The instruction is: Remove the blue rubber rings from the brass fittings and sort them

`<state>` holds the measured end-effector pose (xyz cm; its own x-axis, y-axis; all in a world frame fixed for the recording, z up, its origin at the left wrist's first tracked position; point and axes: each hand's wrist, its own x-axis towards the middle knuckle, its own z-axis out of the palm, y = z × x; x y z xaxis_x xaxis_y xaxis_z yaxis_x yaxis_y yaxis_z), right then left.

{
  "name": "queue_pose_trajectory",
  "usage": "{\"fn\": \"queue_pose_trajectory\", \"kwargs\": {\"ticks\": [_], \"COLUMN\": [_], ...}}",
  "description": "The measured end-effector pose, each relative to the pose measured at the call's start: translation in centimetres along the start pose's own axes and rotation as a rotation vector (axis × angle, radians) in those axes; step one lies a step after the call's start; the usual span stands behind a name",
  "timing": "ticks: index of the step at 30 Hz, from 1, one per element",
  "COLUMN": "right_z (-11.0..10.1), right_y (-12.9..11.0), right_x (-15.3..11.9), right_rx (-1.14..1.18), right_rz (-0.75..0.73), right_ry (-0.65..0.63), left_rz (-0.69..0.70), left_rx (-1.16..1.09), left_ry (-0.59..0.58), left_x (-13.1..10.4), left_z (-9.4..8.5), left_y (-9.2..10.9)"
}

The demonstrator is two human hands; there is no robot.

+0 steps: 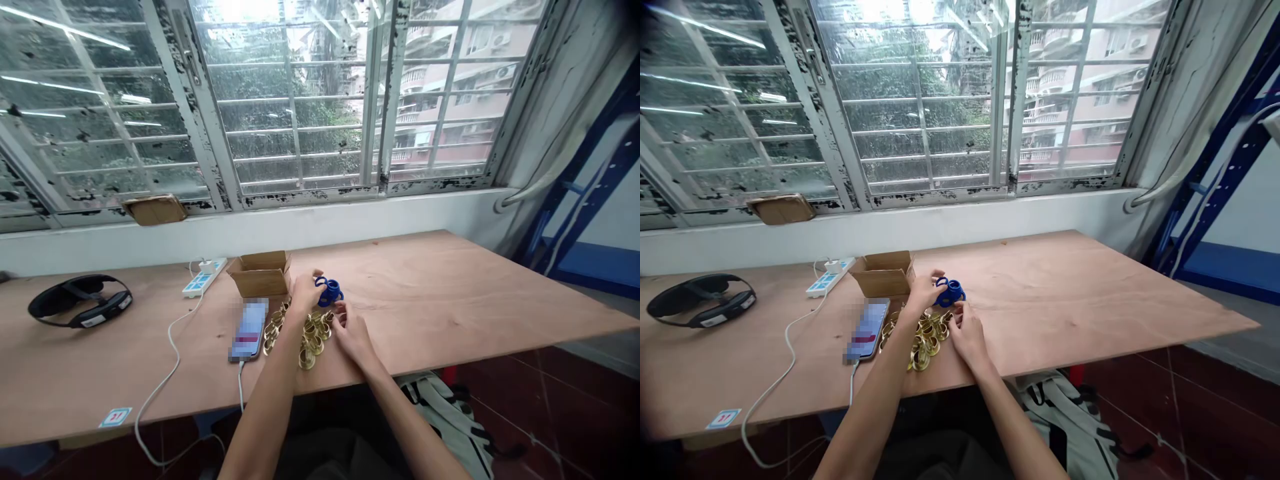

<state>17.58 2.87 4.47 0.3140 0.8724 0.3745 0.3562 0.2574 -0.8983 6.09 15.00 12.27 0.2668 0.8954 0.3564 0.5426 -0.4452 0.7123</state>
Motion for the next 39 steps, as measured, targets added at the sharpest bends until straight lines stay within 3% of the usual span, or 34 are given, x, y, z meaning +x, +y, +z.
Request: {"fn": "queue_pose_trajectory", "kwargs": {"ticks": [4, 9, 12, 14, 16, 20, 23, 26, 29, 32, 36, 39], "right_z": [0.1, 0.1, 0.0, -0.1, -0.1, -0.4, -0.7, -1.0, -1.1, -0.7, 0.1, 0.6], "right_y": [0.2, 0.5, 0.4, 0.2, 0.1, 0.2, 0.3, 0.4, 0.4, 0.2, -0.2, -0.2], "right_x": [0.1, 0.2, 0.2, 0.2, 0.2, 0.5, 0.7, 0.8, 0.7, 0.6, 0.1, -0.2], "right_rx": [-0.004, -0.004, -0.001, 0.008, 0.075, 0.435, 0.777, 0.958, 0.973, 0.928, 0.81, 0.617], "right_rz": [0.004, 0.0, -0.001, 0.001, 0.033, 0.271, 0.464, 0.548, 0.541, 0.522, 0.443, 0.358], "right_ry": [0.006, 0.011, 0.012, 0.014, 0.029, 0.146, 0.25, 0.325, 0.373, 0.378, 0.384, 0.316], "left_rz": [-0.009, 0.019, 0.032, 0.008, -0.045, -0.178, -0.166, -0.131, -0.116, -0.035, 0.083, 0.143], "left_rx": [-0.062, -0.167, -0.258, -0.453, -0.719, -1.264, -1.425, -1.488, -1.5, -1.444, -1.351, -1.231], "left_ry": [0.008, 0.132, 0.247, 0.417, 0.474, 0.31, 0.236, 0.254, 0.339, 0.411, 0.343, 0.338], "left_x": [-0.2, -1.3, -3.8, -6.3, -8.8, -11.8, -12.1, -11.9, -12.1, -12.8, -13.7, -14.2], "left_z": [-0.2, -2.4, -3.9, -4.5, -4.8, -4.7, -4.4, -4.0, -3.2, -2.4, -1.7, -1.1], "left_y": [-0.4, 0.9, 1.6, 1.7, 1.5, 1.1, 1.1, 1.0, 0.6, 0.2, 0.1, 0.2]}}
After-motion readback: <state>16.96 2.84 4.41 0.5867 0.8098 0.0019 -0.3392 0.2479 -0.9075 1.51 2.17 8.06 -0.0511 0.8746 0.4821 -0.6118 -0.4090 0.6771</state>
